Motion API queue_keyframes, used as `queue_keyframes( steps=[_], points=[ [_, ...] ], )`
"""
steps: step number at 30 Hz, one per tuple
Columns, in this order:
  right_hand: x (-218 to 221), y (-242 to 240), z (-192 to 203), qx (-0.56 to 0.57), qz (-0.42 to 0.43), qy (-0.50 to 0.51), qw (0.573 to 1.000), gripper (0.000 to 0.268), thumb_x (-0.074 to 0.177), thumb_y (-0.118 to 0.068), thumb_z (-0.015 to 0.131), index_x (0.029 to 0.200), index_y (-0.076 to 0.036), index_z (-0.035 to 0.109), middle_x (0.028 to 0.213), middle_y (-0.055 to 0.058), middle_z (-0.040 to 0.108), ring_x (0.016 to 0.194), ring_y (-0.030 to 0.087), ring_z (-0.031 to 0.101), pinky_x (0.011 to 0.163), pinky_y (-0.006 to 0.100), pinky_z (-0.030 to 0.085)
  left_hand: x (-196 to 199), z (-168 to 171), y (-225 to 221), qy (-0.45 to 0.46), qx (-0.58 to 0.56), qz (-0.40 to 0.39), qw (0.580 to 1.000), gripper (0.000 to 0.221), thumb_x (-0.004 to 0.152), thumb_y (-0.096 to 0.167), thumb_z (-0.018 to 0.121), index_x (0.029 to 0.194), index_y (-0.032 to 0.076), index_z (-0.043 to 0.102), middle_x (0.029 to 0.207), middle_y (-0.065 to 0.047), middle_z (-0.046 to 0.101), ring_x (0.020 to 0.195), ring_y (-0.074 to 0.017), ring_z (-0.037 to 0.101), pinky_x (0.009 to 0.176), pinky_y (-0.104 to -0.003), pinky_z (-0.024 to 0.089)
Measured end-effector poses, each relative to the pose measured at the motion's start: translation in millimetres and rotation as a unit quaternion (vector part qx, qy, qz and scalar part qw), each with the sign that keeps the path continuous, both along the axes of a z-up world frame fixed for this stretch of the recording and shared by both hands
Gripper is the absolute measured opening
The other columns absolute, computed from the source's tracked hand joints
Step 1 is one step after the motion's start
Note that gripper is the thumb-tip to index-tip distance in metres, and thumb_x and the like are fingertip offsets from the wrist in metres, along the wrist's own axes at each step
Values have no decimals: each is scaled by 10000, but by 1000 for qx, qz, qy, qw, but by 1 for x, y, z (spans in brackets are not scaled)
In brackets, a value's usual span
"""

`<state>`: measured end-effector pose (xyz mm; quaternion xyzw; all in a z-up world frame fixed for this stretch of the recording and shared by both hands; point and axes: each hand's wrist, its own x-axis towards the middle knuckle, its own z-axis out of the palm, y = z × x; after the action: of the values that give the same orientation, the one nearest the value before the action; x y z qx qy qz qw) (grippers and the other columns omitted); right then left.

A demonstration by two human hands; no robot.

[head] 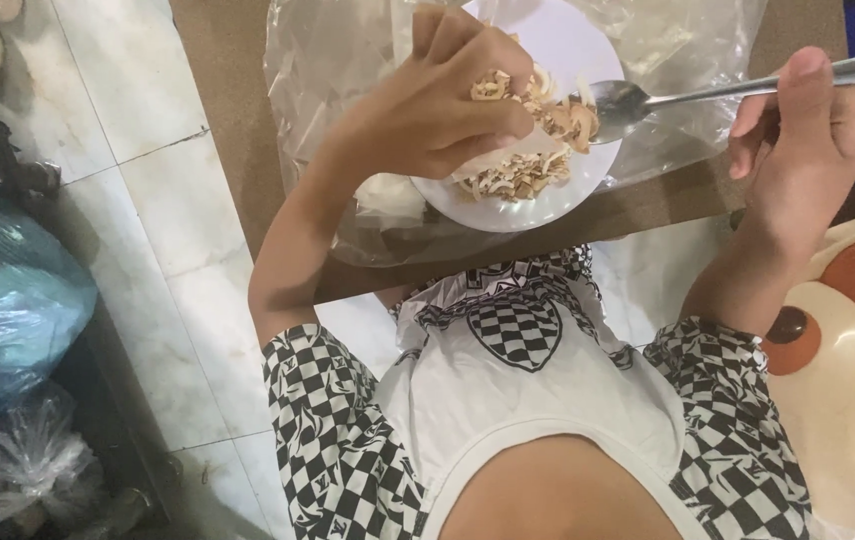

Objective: Bagging shredded food into small plastic bags using a spoon and hands

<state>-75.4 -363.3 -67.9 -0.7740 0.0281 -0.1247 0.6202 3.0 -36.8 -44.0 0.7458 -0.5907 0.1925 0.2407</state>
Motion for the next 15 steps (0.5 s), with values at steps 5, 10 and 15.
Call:
queue_keyframes(
  steps=[5,10,15],
  points=[
    [2,3,7,-12,33,-8,999,616,1270,-357,440,807,39,530,585,100,385,486,160,411,486,236,259,-2,1,-1,35,-18,-5,999,169,1119,121,502,982,217,523,1160,-53,484,1006,-248,393,883,-409,292],
    [12,-8,-10,1,45,-22,999,631,1264,-382,430,804,40,523,559,109,369,481,156,388,504,242,234,-2,1,-5,69,-39,-44,996,174,1060,28,593,965,167,549,1160,-52,522,1026,-260,383,895,-423,278],
    [18,-16,-20,39,-1,-15,999,644,1233,-447,510,763,-8,531,564,89,418,453,135,391,472,241,220,-4,-7,-28,111,-36,26,993,419,1099,311,608,762,75,686,1202,-40,555,1086,-238,407,980,-444,294]
  ],
)
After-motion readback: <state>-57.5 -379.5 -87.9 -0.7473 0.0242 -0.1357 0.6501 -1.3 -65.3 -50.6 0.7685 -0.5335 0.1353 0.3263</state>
